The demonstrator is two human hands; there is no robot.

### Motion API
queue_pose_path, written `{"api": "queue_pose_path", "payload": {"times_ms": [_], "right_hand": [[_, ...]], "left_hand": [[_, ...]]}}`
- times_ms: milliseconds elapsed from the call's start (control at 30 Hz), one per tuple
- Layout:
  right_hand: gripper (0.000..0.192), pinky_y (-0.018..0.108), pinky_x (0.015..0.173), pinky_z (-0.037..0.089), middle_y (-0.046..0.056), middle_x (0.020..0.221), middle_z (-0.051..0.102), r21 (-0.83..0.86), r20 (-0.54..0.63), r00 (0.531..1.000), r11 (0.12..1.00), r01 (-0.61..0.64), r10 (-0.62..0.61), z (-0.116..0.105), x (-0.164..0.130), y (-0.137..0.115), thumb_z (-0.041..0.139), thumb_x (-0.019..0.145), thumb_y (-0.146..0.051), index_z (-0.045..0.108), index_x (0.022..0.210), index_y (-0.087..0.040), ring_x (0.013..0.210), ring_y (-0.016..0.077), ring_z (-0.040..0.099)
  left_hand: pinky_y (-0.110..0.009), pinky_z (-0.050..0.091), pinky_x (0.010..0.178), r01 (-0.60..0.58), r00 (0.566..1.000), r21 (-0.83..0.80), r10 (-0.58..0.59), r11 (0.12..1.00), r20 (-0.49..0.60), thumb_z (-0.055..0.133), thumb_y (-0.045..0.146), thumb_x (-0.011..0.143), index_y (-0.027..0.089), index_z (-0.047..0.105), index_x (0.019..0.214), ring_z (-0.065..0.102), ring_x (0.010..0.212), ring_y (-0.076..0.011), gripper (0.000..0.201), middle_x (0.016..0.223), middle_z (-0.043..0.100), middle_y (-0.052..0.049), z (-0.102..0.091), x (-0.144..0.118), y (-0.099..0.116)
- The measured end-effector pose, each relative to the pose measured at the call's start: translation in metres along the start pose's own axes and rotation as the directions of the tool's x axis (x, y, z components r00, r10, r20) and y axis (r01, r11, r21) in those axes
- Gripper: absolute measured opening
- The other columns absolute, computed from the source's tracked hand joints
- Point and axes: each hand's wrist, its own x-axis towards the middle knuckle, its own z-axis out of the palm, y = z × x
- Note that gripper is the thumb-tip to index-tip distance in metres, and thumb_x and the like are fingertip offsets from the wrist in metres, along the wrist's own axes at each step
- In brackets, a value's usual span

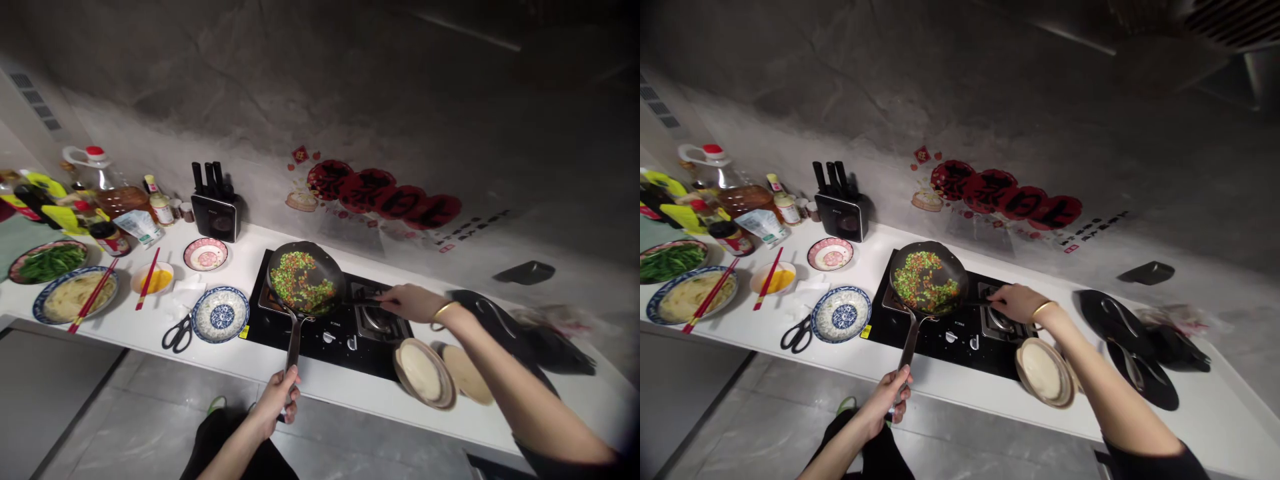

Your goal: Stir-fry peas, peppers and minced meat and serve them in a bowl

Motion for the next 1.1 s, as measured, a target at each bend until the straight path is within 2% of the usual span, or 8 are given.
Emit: {"api": "queue_pose_path", "payload": {"times_ms": [167, 300, 500, 633, 733, 867, 967, 1100], "right_hand": [[0.039, 0.028, 0.084, 0.045, 0.006, 0.111, 0.064, 0.1, -0.233, 0.972, 0.995, -0.001, 0.025, 0.033, 0.034, -0.051, 0.035, 0.089, -0.028, 0.056, 0.122, -0.022, 0.099, 0.0205, 0.061], [0.038, 0.031, 0.08, 0.047, 0.007, 0.104, 0.067, 0.015, -0.228, 0.97, 0.996, 0.093, -0.087, 0.043, 0.046, -0.072, 0.036, 0.089, -0.028, 0.056, 0.121, -0.026, 0.095, 0.0222, 0.063], [0.036, 0.034, 0.075, 0.048, 0.009, 0.097, 0.069, -0.094, -0.163, 0.987, 0.995, -0.02, 0.005, 0.016, -0.003, -0.028, 0.039, 0.087, -0.03, 0.062, 0.114, -0.026, 0.088, 0.0235, 0.064], [0.031, 0.029, 0.075, 0.048, 0.004, 0.095, 0.07, -0.021, -0.07, 0.996, 0.999, 0.047, -0.048, 0.016, -0.021, -0.023, 0.044, 0.085, -0.029, 0.065, 0.108, -0.029, 0.085, 0.0201, 0.065], [0.035, 0.031, 0.075, 0.048, 0.006, 0.097, 0.069, -0.06, -0.135, 0.991, 0.998, 0.008, -0.016, 0.032, -0.003, -0.046, 0.04, 0.088, -0.031, 0.059, 0.117, -0.03, 0.087, 0.0207, 0.065], [0.041, 0.033, 0.072, 0.046, 0.014, 0.095, 0.068, -0.044, -0.206, 0.974, 0.993, -0.108, 0.097, 0.042, 0.044, -0.068, 0.033, 0.091, -0.031, 0.049, 0.127, -0.021, 0.088, 0.0235, 0.064], [0.036, 0.031, 0.075, 0.045, 0.016, 0.097, 0.067, 0.003, -0.176, 0.978, 0.993, -0.115, 0.113, 0.03, 0.063, -0.054, 0.037, 0.09, -0.026, 0.058, 0.116, -0.015, 0.089, 0.0219, 0.063], [0.025, 0.028, 0.073, 0.044, 0.012, 0.088, 0.07, 0.031, -0.179, 0.982, 0.998, -0.062, 0.067, 0.006, 0.043, -0.007, 0.047, 0.083, -0.022, 0.071, 0.085, -0.016, 0.081, 0.0187, 0.064]], "left_hand": [[-0.019, 0.017, 0.035, 0.0, 1.0, -0.001, 0.0, 1.0, 0.0, 0.055, 0.071, 0.06, 0.021, 0.042, 0.078, 0.031, 0.032, -0.0028, 0.055, 0.051, 0.038, 0.01, -0.002, 0.001, -0.001], [-0.018, 0.016, 0.035, -0.001, 1.0, 0.008, 0.001, 1.0, 0.003, 0.055, 0.07, 0.06, 0.02, 0.043, 0.078, 0.031, 0.031, -0.0027, 0.054, 0.051, 0.038, 0.01, -0.001, 0.0, 0.0], [-0.018, 0.016, 0.035, -0.004, 1.0, 0.013, 0.004, 1.0, 0.002, 0.056, 0.069, 0.061, 0.02, 0.044, 0.077, 0.031, 0.031, -0.0024, 0.053, 0.051, 0.038, 0.011, 0.0, -0.003, 0.002], [-0.018, 0.017, 0.034, -0.004, 1.0, 0.016, 0.004, 1.0, 0.001, 0.056, 0.069, 0.061, 0.02, 0.043, 0.078, 0.03, 0.032, -0.0025, 0.053, 0.051, 0.039, 0.011, -0.001, -0.002, 0.001], [-0.018, 0.018, 0.034, -0.005, 1.0, 0.016, 0.005, 1.0, -0.002, 0.056, 0.069, 0.06, 0.02, 0.043, 0.078, 0.031, 0.032, -0.0026, 0.054, 0.051, 0.039, 0.01, -0.002, 0.0, 0.001], [-0.018, 0.018, 0.034, -0.002, 1.0, 0.016, 0.002, 1.0, -0.005, 0.056, 0.07, 0.059, 0.02, 0.042, 0.078, 0.031, 0.031, -0.0028, 0.055, 0.051, 0.039, 0.01, -0.003, 0.001, -0.001], [-0.018, 0.018, 0.033, -0.012, 1.0, 0.018, 0.012, 1.0, 0.0, 0.056, 0.07, 0.06, 0.02, 0.042, 0.078, 0.031, 0.031, -0.0029, 0.054, 0.051, 0.039, 0.01, -0.002, 0.001, -0.002], [-0.018, 0.017, 0.033, -0.007, 1.0, 0.009, 0.007, 1.0, 0.007, 0.056, 0.068, 0.061, 0.021, 0.042, 0.078, 0.031, 0.032, -0.0027, 0.053, 0.051, 0.039, 0.01, -0.001, 0.0, -0.001]]}}
